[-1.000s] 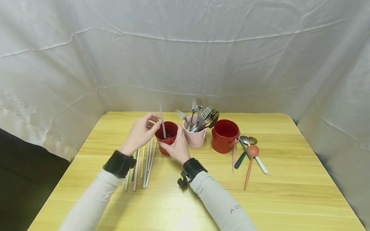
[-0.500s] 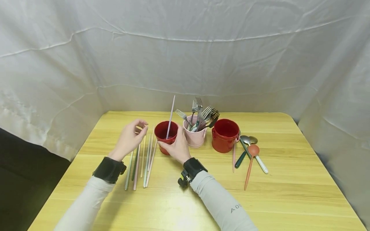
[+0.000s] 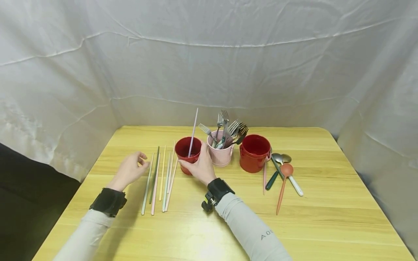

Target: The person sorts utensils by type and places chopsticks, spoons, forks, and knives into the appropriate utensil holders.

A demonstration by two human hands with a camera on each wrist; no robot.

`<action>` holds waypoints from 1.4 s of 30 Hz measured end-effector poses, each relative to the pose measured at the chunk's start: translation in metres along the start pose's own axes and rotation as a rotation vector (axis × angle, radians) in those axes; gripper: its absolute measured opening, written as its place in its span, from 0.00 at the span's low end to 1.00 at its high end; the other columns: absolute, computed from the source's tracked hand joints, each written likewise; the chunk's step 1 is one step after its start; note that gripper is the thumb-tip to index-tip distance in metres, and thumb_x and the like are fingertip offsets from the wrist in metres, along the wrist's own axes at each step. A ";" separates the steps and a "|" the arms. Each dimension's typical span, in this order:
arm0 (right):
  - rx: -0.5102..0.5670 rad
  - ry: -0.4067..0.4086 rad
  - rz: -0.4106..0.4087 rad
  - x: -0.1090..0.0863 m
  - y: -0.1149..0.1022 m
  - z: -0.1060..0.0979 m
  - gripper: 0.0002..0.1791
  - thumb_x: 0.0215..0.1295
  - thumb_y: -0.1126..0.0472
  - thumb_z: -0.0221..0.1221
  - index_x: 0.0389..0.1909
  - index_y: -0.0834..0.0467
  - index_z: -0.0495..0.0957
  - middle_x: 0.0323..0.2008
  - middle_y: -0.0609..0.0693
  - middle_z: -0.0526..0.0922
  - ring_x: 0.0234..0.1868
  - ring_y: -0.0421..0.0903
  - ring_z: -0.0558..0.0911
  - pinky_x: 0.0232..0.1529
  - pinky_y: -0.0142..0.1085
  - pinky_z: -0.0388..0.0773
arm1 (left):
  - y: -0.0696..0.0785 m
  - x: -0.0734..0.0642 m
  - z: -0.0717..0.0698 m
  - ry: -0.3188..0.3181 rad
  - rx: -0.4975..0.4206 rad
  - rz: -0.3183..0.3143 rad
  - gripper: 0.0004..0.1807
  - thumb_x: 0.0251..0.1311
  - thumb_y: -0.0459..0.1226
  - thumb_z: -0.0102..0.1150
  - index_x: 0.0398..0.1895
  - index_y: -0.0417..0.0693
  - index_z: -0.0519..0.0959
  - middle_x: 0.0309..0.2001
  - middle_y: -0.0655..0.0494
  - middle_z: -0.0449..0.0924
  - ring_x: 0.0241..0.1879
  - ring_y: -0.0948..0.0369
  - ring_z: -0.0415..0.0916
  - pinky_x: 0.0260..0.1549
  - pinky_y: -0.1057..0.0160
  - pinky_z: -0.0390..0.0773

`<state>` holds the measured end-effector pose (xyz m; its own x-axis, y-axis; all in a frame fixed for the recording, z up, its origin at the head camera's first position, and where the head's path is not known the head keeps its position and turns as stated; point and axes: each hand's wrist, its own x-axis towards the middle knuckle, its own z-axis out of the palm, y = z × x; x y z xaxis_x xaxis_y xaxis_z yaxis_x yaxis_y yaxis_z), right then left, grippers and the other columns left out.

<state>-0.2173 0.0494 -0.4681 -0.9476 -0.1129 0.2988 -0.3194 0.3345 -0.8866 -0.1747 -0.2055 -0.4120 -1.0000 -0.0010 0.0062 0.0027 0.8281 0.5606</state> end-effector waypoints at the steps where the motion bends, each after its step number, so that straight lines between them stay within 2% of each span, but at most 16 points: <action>1: 0.000 0.001 0.002 0.000 0.000 0.000 0.51 0.49 0.56 0.78 0.71 0.59 0.58 0.66 0.58 0.73 0.66 0.56 0.74 0.69 0.50 0.73 | -0.003 -0.001 0.000 -0.018 0.009 -0.015 0.18 0.66 0.37 0.56 0.53 0.32 0.74 0.39 0.40 0.83 0.30 0.55 0.79 0.28 0.62 0.76; 4: -0.003 0.005 0.004 0.000 0.000 0.000 0.52 0.49 0.56 0.78 0.71 0.59 0.58 0.66 0.58 0.73 0.66 0.56 0.74 0.68 0.50 0.73 | -0.009 -0.002 -0.001 -0.077 0.044 -0.065 0.20 0.66 0.38 0.56 0.54 0.30 0.74 0.39 0.38 0.84 0.32 0.52 0.81 0.31 0.58 0.79; 8: -0.003 0.002 -0.010 0.000 0.000 0.000 0.52 0.48 0.57 0.78 0.71 0.60 0.59 0.66 0.59 0.73 0.66 0.56 0.74 0.68 0.50 0.73 | -0.014 -0.005 0.001 -0.156 0.084 -0.133 0.22 0.68 0.41 0.56 0.55 0.30 0.73 0.44 0.36 0.84 0.40 0.48 0.83 0.41 0.50 0.81; 11: -0.001 0.000 -0.015 0.000 0.000 0.001 0.52 0.48 0.57 0.78 0.71 0.60 0.59 0.66 0.59 0.73 0.66 0.56 0.75 0.68 0.50 0.73 | -0.015 -0.007 0.003 -0.189 0.104 -0.157 0.22 0.68 0.42 0.56 0.55 0.31 0.73 0.48 0.35 0.83 0.44 0.46 0.81 0.46 0.46 0.80; 14: -0.004 0.003 -0.009 -0.001 0.000 0.000 0.52 0.48 0.56 0.78 0.71 0.60 0.59 0.66 0.58 0.73 0.66 0.56 0.74 0.68 0.51 0.73 | -0.015 -0.009 0.006 -0.206 0.108 -0.157 0.22 0.67 0.43 0.57 0.52 0.31 0.74 0.49 0.35 0.82 0.45 0.45 0.80 0.48 0.45 0.80; 20: -0.011 0.001 -0.002 -0.001 0.000 0.000 0.52 0.48 0.56 0.78 0.71 0.59 0.58 0.66 0.58 0.73 0.66 0.55 0.74 0.68 0.51 0.73 | -0.012 -0.013 0.014 -0.249 0.109 -0.160 0.19 0.66 0.42 0.59 0.48 0.33 0.75 0.47 0.37 0.81 0.42 0.48 0.79 0.44 0.48 0.81; 25: -0.012 0.001 -0.004 -0.001 0.001 0.000 0.53 0.48 0.56 0.78 0.72 0.59 0.58 0.66 0.58 0.72 0.66 0.56 0.74 0.68 0.51 0.73 | -0.010 -0.015 0.021 -0.264 0.123 -0.162 0.17 0.64 0.41 0.61 0.45 0.34 0.76 0.40 0.42 0.80 0.35 0.53 0.76 0.34 0.57 0.78; 29: -0.013 0.002 -0.003 -0.001 0.002 0.001 0.53 0.48 0.56 0.78 0.72 0.59 0.58 0.66 0.58 0.72 0.66 0.56 0.74 0.68 0.51 0.73 | -0.011 -0.014 0.026 -0.267 0.130 -0.171 0.11 0.63 0.40 0.62 0.33 0.41 0.74 0.29 0.51 0.73 0.28 0.58 0.70 0.26 0.64 0.69; 33: -0.015 0.000 0.001 0.000 0.002 0.001 0.52 0.48 0.56 0.78 0.72 0.59 0.59 0.66 0.58 0.72 0.66 0.55 0.74 0.69 0.51 0.73 | -0.012 -0.013 0.030 -0.265 0.149 -0.171 0.17 0.62 0.40 0.61 0.20 0.49 0.65 0.21 0.58 0.62 0.22 0.62 0.62 0.22 0.66 0.61; 37: -0.014 -0.003 0.008 0.000 0.002 0.001 0.52 0.48 0.56 0.78 0.72 0.58 0.59 0.66 0.57 0.72 0.66 0.55 0.74 0.69 0.50 0.73 | -0.013 -0.013 0.032 -0.247 0.168 -0.167 0.18 0.61 0.39 0.61 0.17 0.50 0.65 0.19 0.59 0.61 0.20 0.63 0.61 0.21 0.67 0.61; 42: -0.019 0.002 -0.002 0.000 0.003 0.001 0.52 0.48 0.56 0.78 0.72 0.59 0.59 0.66 0.57 0.72 0.66 0.55 0.74 0.68 0.50 0.73 | -0.009 -0.012 0.034 -0.237 0.175 -0.172 0.15 0.63 0.39 0.59 0.19 0.48 0.70 0.19 0.59 0.65 0.20 0.62 0.64 0.21 0.67 0.63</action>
<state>-0.2181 0.0493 -0.4712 -0.9468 -0.1114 0.3018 -0.3216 0.3517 -0.8792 -0.1629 -0.1942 -0.4453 -0.9592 -0.0359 -0.2805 -0.1469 0.9108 0.3859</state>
